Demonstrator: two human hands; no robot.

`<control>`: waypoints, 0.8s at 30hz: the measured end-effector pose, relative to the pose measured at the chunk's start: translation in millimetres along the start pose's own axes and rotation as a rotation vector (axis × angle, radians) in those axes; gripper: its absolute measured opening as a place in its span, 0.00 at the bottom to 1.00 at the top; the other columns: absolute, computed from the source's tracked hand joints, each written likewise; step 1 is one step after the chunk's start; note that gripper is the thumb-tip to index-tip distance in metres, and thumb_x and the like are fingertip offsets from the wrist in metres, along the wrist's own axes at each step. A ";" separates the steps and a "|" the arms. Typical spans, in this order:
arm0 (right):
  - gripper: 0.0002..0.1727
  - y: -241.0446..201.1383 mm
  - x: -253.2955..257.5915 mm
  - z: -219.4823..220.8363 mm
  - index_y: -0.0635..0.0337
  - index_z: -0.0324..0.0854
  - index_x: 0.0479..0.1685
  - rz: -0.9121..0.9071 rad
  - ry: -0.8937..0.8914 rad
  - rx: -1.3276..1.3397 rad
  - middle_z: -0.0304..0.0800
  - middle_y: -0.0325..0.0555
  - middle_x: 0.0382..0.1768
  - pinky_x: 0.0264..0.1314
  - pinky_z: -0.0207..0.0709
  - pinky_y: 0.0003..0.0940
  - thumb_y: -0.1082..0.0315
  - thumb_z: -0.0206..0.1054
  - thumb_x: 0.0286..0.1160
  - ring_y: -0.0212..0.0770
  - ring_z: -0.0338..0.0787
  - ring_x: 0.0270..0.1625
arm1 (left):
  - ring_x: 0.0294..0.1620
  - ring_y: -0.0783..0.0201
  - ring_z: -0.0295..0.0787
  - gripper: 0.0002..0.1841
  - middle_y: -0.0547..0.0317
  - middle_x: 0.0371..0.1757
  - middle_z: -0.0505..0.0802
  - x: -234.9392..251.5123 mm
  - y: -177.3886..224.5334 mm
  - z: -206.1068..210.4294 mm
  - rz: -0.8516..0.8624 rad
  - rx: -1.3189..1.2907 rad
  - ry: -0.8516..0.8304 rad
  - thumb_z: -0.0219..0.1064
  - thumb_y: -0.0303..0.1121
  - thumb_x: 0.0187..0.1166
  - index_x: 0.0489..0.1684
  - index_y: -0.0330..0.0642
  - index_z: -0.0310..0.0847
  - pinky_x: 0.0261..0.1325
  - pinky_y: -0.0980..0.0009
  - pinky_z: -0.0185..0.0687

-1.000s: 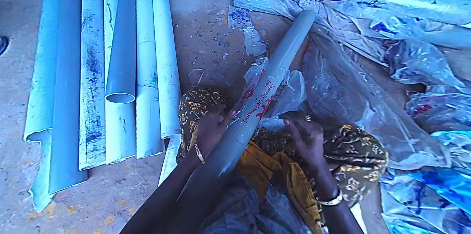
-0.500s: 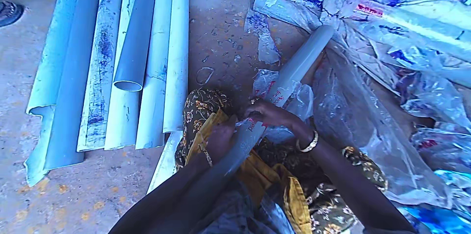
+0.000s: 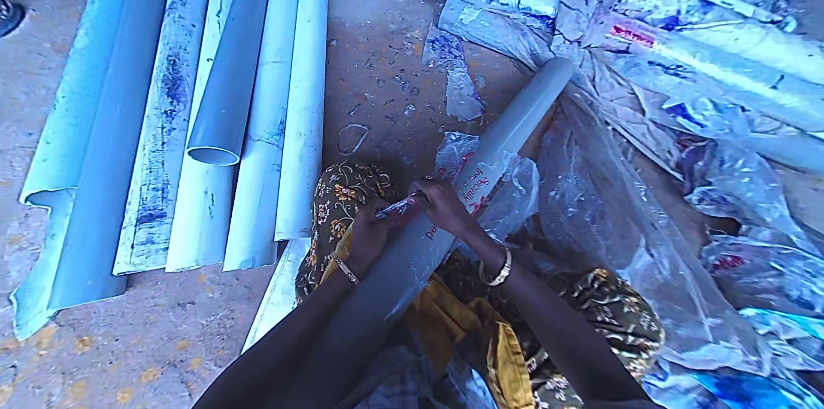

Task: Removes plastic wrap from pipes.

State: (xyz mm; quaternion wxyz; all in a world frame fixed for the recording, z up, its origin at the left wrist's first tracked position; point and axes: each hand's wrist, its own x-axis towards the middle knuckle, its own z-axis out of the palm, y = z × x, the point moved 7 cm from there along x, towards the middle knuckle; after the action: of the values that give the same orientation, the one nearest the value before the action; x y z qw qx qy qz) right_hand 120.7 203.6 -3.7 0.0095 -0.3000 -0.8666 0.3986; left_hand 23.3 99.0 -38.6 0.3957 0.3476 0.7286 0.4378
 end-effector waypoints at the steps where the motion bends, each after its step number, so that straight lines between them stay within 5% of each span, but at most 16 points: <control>1: 0.11 2.5 0.3 -2.7 0.77 0.85 0.52 -0.021 -0.017 0.062 0.91 0.66 0.48 0.66 0.75 0.51 0.76 0.63 0.82 0.56 0.89 0.54 | 0.42 0.71 0.81 0.07 0.49 0.42 0.88 -0.1 1.8 -0.2 -0.007 -0.055 -0.031 0.64 0.21 0.80 0.46 0.22 0.83 0.51 0.73 0.76; 3: 0.14 11.0 -0.6 -15.9 0.75 0.85 0.58 -0.067 -0.065 0.259 0.91 0.59 0.54 0.64 0.80 0.29 0.77 0.68 0.77 0.36 0.89 0.55 | 0.46 0.75 0.82 0.09 0.52 0.47 0.88 0.1 9.4 0.1 -0.055 -0.213 -0.157 0.65 0.18 0.78 0.52 0.23 0.81 0.54 0.77 0.78; 5: 0.16 21.0 -6.4 -39.8 0.75 0.83 0.60 -0.108 0.029 0.441 0.92 0.52 0.53 0.60 0.82 0.23 0.79 0.69 0.74 0.27 0.90 0.52 | 0.47 0.78 0.86 0.13 0.58 0.48 0.89 3.4 16.6 -1.6 -0.099 -0.349 -0.288 0.63 0.17 0.77 0.58 0.27 0.79 0.55 0.79 0.83; 9: 0.13 54.5 -29.8 -109.7 0.71 0.80 0.60 -0.141 0.564 0.538 0.92 0.42 0.52 0.62 0.83 0.23 0.81 0.58 0.81 0.24 0.91 0.54 | 0.57 0.68 0.86 0.23 0.50 0.60 0.89 17.9 23.1 -12.2 -0.181 -0.397 -0.302 0.42 0.36 0.95 0.77 0.31 0.69 0.62 0.70 0.79; 12: 0.09 72.3 -43.3 -112.1 0.73 0.81 0.51 -0.045 0.863 0.509 0.90 0.41 0.43 0.59 0.85 0.25 0.79 0.57 0.83 0.24 0.91 0.47 | 0.79 0.50 0.77 0.40 0.34 0.77 0.80 27.8 46.8 2.3 -0.126 -0.098 -0.306 0.58 0.45 0.91 0.94 0.32 0.41 0.82 0.56 0.67; 15: 0.10 70.2 -49.7 -76.9 0.78 0.83 0.46 0.029 0.993 0.473 0.90 0.47 0.39 0.52 0.80 0.20 0.79 0.57 0.81 0.22 0.87 0.43 | 0.81 0.37 0.74 0.47 0.29 0.79 0.77 25.5 75.7 43.3 -0.078 0.566 -0.438 0.59 0.62 0.85 0.90 0.26 0.53 0.81 0.41 0.65; 17: 0.12 71.9 -47.9 -54.3 0.77 0.85 0.46 0.070 1.003 0.375 0.91 0.50 0.40 0.49 0.78 0.20 0.77 0.57 0.82 0.24 0.86 0.41 | 0.78 0.36 0.77 0.39 0.29 0.74 0.82 26.8 80.2 62.6 -0.090 0.739 -0.500 0.56 0.60 0.88 0.78 0.27 0.70 0.78 0.39 0.68; 19: 0.16 73.5 -43.3 -37.0 0.77 0.88 0.53 0.099 0.950 0.235 0.93 0.63 0.55 0.67 0.78 0.41 0.75 0.57 0.83 0.46 0.91 0.59 | 0.75 0.37 0.80 0.33 0.31 0.68 0.86 34.7 73.5 70.5 -0.092 0.672 -0.526 0.55 0.55 0.91 0.69 0.27 0.78 0.77 0.41 0.68; 20: 0.17 73.6 -40.0 -30.7 0.77 0.88 0.54 0.087 0.927 0.189 0.91 0.67 0.61 0.81 0.69 0.53 0.75 0.57 0.81 0.58 0.88 0.69 | 0.73 0.38 0.81 0.31 0.31 0.65 0.87 38.4 70.1 71.7 -0.071 0.635 -0.520 0.55 0.52 0.92 0.65 0.26 0.80 0.76 0.42 0.68; 22: 0.19 74.7 -39.6 -24.2 0.77 0.89 0.53 0.055 0.956 0.153 0.90 0.68 0.63 0.90 0.51 0.64 0.74 0.55 0.79 0.65 0.83 0.75 | 0.70 0.39 0.82 0.27 0.31 0.61 0.88 40.6 65.0 72.7 -0.003 0.620 -0.485 0.52 0.47 0.94 0.59 0.23 0.82 0.76 0.45 0.68; 24: 0.20 74.3 -41.9 -24.3 0.79 0.88 0.55 0.051 0.988 0.137 0.90 0.67 0.63 0.91 0.50 0.63 0.74 0.52 0.82 0.64 0.83 0.76 | 0.71 0.37 0.82 0.27 0.29 0.61 0.89 39.9 66.5 74.1 0.057 0.662 -0.474 0.48 0.43 0.96 0.57 0.21 0.82 0.77 0.46 0.68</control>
State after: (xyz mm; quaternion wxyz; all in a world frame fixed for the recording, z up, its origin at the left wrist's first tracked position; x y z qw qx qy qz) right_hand 199.3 235.5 -29.5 0.4288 -0.4729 -0.7228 0.2649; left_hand 81.5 184.9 -11.2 0.4071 0.5676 0.7088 0.0982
